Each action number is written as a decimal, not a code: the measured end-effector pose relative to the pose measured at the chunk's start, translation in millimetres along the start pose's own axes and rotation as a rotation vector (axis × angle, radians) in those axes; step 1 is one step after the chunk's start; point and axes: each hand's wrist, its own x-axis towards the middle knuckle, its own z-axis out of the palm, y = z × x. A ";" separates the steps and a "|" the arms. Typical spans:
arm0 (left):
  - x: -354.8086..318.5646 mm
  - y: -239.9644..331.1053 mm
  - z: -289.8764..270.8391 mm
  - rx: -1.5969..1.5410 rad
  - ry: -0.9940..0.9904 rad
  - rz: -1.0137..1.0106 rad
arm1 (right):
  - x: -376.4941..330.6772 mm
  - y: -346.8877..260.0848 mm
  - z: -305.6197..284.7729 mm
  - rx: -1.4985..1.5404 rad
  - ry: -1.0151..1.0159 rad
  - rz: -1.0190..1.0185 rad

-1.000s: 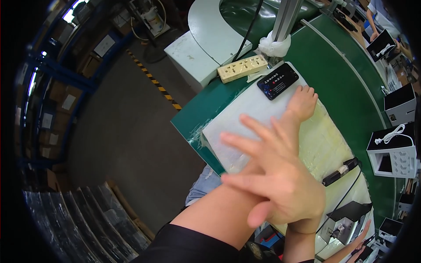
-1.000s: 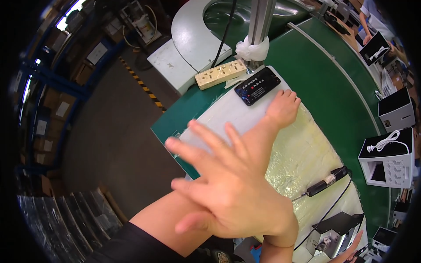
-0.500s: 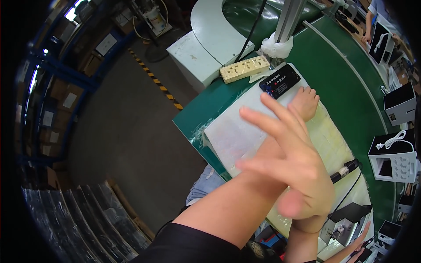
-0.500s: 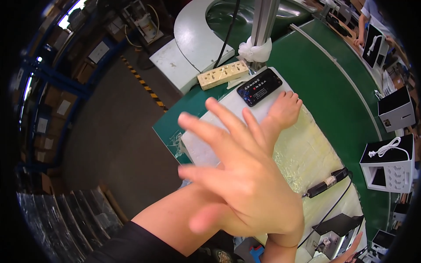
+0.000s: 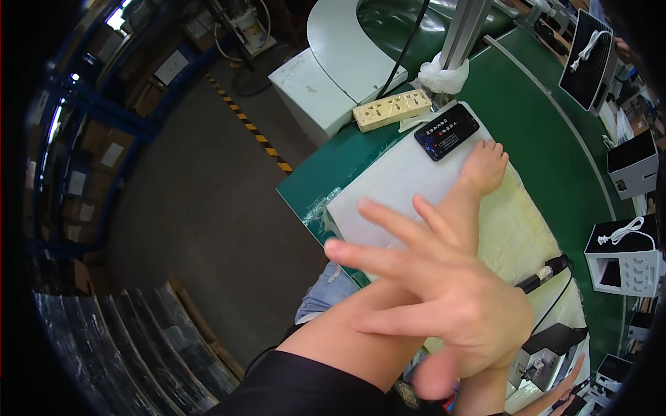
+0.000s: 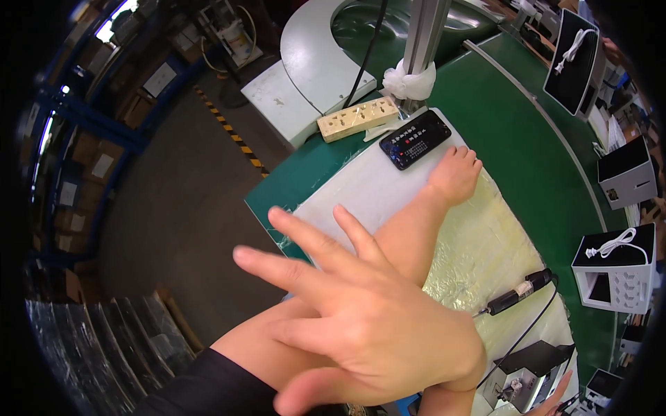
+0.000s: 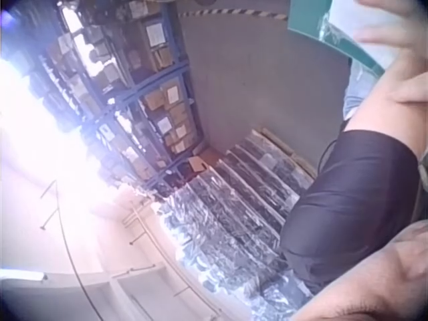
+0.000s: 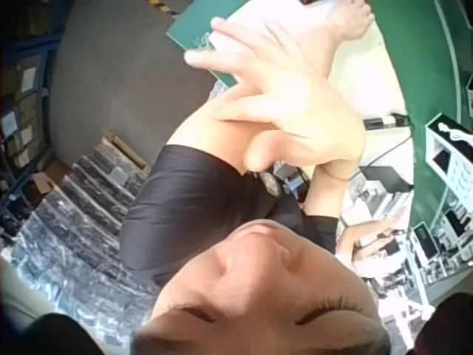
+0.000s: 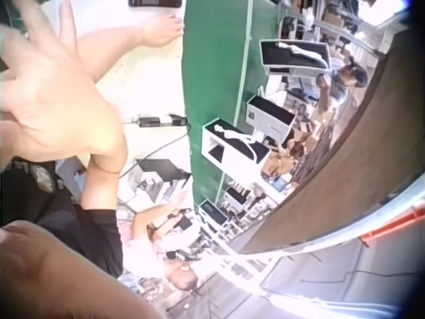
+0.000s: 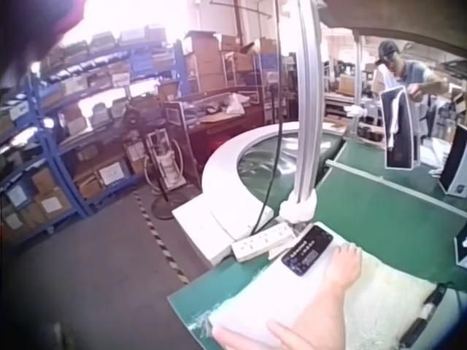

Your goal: The recorder is assembling white computer cases using an electric screwdriver on a factory assembly line.

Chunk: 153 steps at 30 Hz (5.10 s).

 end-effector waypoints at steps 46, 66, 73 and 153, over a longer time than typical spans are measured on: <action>2.2 3.1 0.9 -0.024 -0.066 -0.012 | 5.1 14.7 5.6 0.024 -0.073 -0.032; -0.7 -1.4 5.8 -0.002 -0.056 -0.003 | 3.4 14.9 0.3 0.023 0.005 -0.019; 0.1 5.7 -1.2 -0.008 -0.057 -0.017 | 4.7 13.6 -1.3 0.068 -0.045 -0.054; 3.2 5.0 7.8 -0.045 -0.060 -0.016 | 8.8 18.6 8.7 0.046 -0.037 -0.083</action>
